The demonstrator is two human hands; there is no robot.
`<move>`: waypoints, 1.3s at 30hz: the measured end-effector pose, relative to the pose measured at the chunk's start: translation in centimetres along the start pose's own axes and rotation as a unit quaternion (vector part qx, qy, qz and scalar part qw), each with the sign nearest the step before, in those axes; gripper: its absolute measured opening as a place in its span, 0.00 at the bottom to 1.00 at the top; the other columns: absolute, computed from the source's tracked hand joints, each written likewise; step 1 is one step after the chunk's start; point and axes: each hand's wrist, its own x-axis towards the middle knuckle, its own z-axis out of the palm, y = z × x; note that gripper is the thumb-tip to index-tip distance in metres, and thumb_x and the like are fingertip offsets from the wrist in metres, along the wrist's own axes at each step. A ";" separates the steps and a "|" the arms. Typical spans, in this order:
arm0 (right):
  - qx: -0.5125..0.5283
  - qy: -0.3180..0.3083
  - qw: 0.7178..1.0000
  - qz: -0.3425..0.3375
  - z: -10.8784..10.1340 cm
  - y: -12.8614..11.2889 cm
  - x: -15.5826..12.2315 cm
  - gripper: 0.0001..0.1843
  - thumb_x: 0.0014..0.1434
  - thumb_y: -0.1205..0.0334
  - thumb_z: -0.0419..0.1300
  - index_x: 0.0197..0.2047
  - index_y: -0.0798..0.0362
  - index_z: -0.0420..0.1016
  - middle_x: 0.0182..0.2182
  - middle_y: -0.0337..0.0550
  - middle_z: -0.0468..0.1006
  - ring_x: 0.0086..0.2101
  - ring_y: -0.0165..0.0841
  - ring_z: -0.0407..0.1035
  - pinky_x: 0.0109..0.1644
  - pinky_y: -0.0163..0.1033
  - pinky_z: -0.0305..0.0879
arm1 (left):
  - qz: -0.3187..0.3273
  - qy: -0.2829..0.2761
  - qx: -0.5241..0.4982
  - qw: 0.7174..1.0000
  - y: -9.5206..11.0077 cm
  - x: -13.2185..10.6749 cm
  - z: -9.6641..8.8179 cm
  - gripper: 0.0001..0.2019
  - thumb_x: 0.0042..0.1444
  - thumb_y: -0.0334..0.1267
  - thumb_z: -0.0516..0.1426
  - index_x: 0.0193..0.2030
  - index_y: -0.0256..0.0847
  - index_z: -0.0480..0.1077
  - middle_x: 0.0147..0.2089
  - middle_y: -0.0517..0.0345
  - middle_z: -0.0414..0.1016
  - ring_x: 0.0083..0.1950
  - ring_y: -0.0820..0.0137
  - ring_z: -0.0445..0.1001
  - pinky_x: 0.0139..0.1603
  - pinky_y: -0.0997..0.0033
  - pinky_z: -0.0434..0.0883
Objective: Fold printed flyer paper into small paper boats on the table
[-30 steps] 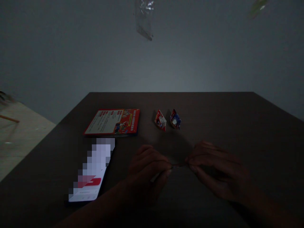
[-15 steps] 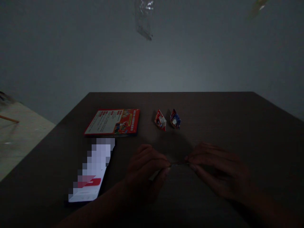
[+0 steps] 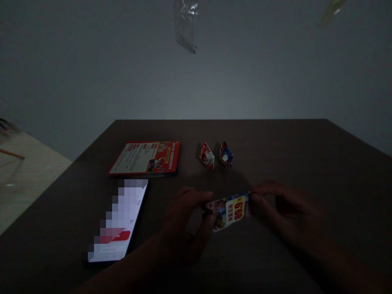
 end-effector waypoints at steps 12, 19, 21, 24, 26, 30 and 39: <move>-0.023 0.050 0.996 0.064 0.5 0.7 -0.5 0.06 0.55 0.66 0.62 0.38 0.49 0.76 0.27 0.37 0.79 0.24 0.28 0.72 0.27 0.32 0.72 | 0.011 -0.040 -0.018 0.999 -0.3 0.2 -0.3 0.15 0.56 0.25 0.48 0.49 0.37 0.64 0.35 0.54 0.72 0.32 0.70 0.70 0.34 0.68 0.69; -0.029 0.035 0.995 0.094 0.4 0.9 -0.5 0.05 0.57 0.64 0.61 0.38 0.50 0.76 0.28 0.40 0.80 0.24 0.30 0.73 0.26 0.34 0.72 | 0.028 -0.048 -0.045 0.997 -0.6 0.2 0.1 0.17 0.56 0.24 0.49 0.51 0.36 0.64 0.39 0.51 0.75 0.32 0.71 0.71 0.34 0.68 0.68; -0.029 0.028 0.994 0.101 0.4 0.9 -0.5 0.05 0.57 0.64 0.60 0.39 0.50 0.76 0.28 0.40 0.80 0.24 0.31 0.73 0.25 0.34 0.71 | 0.026 -0.049 -0.046 0.997 -0.7 0.1 0.1 0.17 0.56 0.24 0.50 0.52 0.37 0.64 0.40 0.50 0.76 0.33 0.70 0.72 0.34 0.67 0.68; -0.020 0.018 0.994 0.106 0.4 0.8 -0.4 0.06 0.58 0.64 0.60 0.39 0.50 0.76 0.29 0.41 0.80 0.24 0.31 0.73 0.25 0.34 0.71 | 0.016 -0.056 -0.016 0.998 -0.9 -0.1 0.2 0.17 0.56 0.26 0.52 0.53 0.38 0.64 0.42 0.51 0.77 0.36 0.69 0.74 0.37 0.67 0.70; -0.014 0.013 0.994 0.107 0.3 0.9 -0.3 0.07 0.58 0.64 0.59 0.40 0.50 0.76 0.30 0.41 0.80 0.25 0.31 0.74 0.26 0.34 0.71 | 0.006 -0.056 0.030 0.998 -1.2 -0.2 0.3 0.15 0.57 0.28 0.53 0.52 0.40 0.65 0.42 0.53 0.77 0.37 0.69 0.74 0.37 0.67 0.70; -0.014 0.001 0.994 0.111 0.4 1.3 -0.3 0.07 0.59 0.63 0.59 0.41 0.50 0.76 0.32 0.42 0.81 0.28 0.32 0.75 0.28 0.35 0.71 | -0.020 -0.078 0.129 0.988 -2.0 -0.6 0.6 0.10 0.58 0.33 0.51 0.45 0.40 0.68 0.34 0.56 0.78 0.31 0.68 0.75 0.32 0.69 0.70; -0.041 0.017 0.998 0.035 -0.6 1.3 0.2 0.09 0.59 0.65 0.57 0.44 0.51 0.73 0.38 0.45 0.78 0.37 0.37 0.74 0.38 0.41 0.71 | -0.156 -0.176 0.247 0.940 -1.9 -0.7 1.3 0.12 0.62 0.39 0.48 0.38 0.38 0.71 0.23 0.58 0.75 0.21 0.69 0.73 0.21 0.74 0.64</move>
